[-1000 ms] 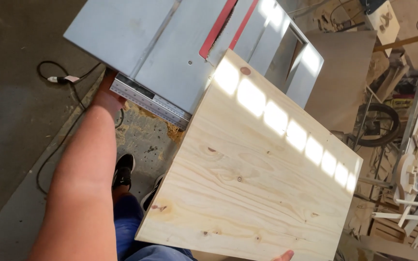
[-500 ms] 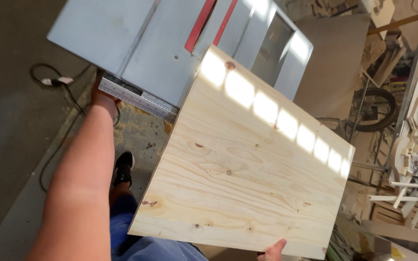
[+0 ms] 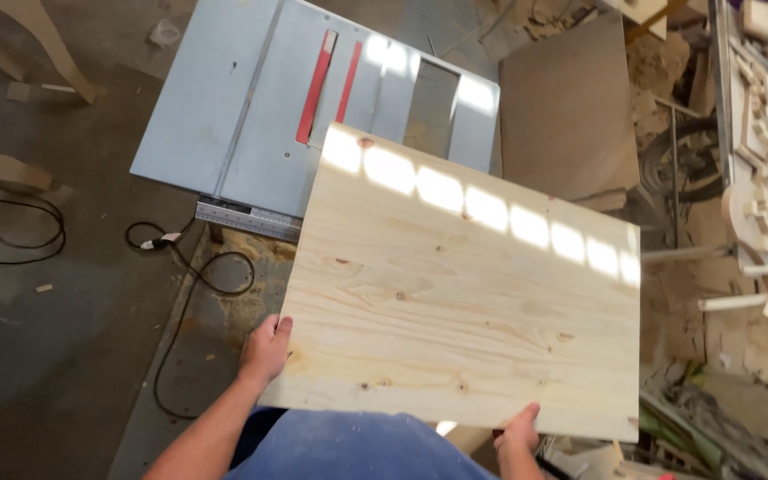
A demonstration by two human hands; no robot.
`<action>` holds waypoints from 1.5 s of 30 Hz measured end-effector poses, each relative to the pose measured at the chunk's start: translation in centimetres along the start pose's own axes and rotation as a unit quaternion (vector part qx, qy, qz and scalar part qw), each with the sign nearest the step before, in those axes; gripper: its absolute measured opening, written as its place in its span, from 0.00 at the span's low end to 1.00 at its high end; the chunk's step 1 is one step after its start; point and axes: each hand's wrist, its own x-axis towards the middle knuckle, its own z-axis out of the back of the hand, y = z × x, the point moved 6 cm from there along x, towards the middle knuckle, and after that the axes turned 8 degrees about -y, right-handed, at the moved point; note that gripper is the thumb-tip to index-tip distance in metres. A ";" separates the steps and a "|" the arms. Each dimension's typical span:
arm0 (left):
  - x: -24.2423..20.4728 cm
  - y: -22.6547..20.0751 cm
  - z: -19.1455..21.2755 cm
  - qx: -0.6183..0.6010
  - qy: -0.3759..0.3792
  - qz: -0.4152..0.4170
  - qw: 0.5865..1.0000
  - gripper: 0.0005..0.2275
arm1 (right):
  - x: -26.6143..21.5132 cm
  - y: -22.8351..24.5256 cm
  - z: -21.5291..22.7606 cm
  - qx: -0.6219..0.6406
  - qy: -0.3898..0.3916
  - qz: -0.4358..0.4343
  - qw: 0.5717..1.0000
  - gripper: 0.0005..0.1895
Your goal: Using a table saw to make a rip cut on a large plywood sheet
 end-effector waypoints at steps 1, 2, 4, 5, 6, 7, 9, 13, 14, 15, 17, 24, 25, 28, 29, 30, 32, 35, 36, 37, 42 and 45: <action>0.2 0.3 0.2 0.007 0.005 -0.002 1.000 0.20 | -1.2 0.2 0.7 -0.001 -0.006 -0.007 1.000 0.42; 0.4 0.7 0.3 0.004 0.009 -0.008 1.000 0.21 | -2.2 0.5 1.2 -0.023 -0.005 -0.020 1.000 0.41; 0.7 1.4 1.1 0.005 0.016 -0.017 1.000 0.21 | -4.3 0.7 2.4 -0.043 -0.008 -0.037 0.998 0.41; 0.7 1.7 1.7 -0.019 0.045 -0.023 0.999 0.20 | -5.5 0.6 3.1 -0.030 0.000 -0.056 0.998 0.39; 0.7 1.9 2.2 -0.045 0.074 -0.026 0.996 0.19 | -6.6 0.7 3.5 -0.018 0.008 -0.072 0.997 0.36; 1.4 1.5 3.3 -0.043 0.077 -0.028 0.996 0.19 | -7.2 0.4 3.1 -0.017 0.005 -0.075 0.997 0.36; 1.4 2.2 4.2 -0.025 0.123 -0.022 0.992 0.19 | -7.5 -0.5 3.5 0.015 0.025 -0.069 0.997 0.36; 3.1 5.0 4.9 -0.029 0.174 -0.045 0.983 0.17 | -7.7 -2.3 3.9 0.023 -0.010 -0.056 0.998 0.36; 2.5 4.6 5.7 -0.052 0.219 0.000 0.974 0.15 | -8.3 -2.5 3.7 0.024 0.004 -0.063 0.998 0.38; 1.8 4.0 6.5 -0.076 0.264 0.045 0.961 0.14 | -8.7 -2.5 3.5 0.024 0.018 -0.070 0.997 0.40; 2.2 5.9 6.4 -0.084 0.264 0.037 0.960 0.16 | -15.0 -0.6 5.9 0.037 0.034 -0.039 0.998 0.49; 1.6 7.4 5.4 -0.075 0.267 -0.008 0.961 0.09 | -7.1 -2.7 4.3 0.049 0.031 -0.041 0.997 0.37; 1.1 4.9 7.3 -0.069 0.265 -0.018 0.962 0.09 | -7.5 -2.8 3.5 0.059 0.034 -0.047 0.997 0.37; -1.5 0.9 10.7 0.028 0.252 0.007 0.967 0.12 | -8.9 -2.2 5.2 -0.079 0.005 -0.026 0.996 0.48; -1.2 0.1 11.6 0.115 0.212 -0.014 0.970 0.17 | -10.8 -1.6 5.5 -0.085 0.019 -0.036 0.996 0.43; -1.2 -0.7 12.6 0.201 0.173 -0.034 0.964 0.32 | -12.6 -1.0 6.3 -0.092 0.031 -0.047 0.994 0.39; 0.5 -2.7 13.1 0.226 0.141 -0.081 0.960 0.34 | -14.0 -0.7 6.7 -0.100 0.031 -0.048 0.993 0.40; 5.4 -4.9 12.9 0.255 0.034 -0.219 0.941 0.35 | -14.9 0.0 7.0 -0.102 0.036 -0.049 0.993 0.42; 7.1 -5.8 12.8 0.260 -0.038 -0.304 0.916 0.33 | -15.0 0.2 7.2 -0.100 0.039 -0.051 0.993 0.42; 8.8 -7.0 12.9 0.257 -0.039 -0.307 0.916 0.33 | -13.5 -0.8 6.7 -0.097 0.038 -0.050 0.993 0.42; 15.7 -12.4 11.7 0.316 -0.036 -0.386 0.866 0.36 | -12.1 -1.4 6.5 -0.076 0.027 -0.045 0.996 0.45; 16.6 -14.1 11.5 0.329 0.021 -0.362 0.872 0.38 | -8.6 -3.0 5.0 -0.016 -0.010 -0.060 0.998 0.49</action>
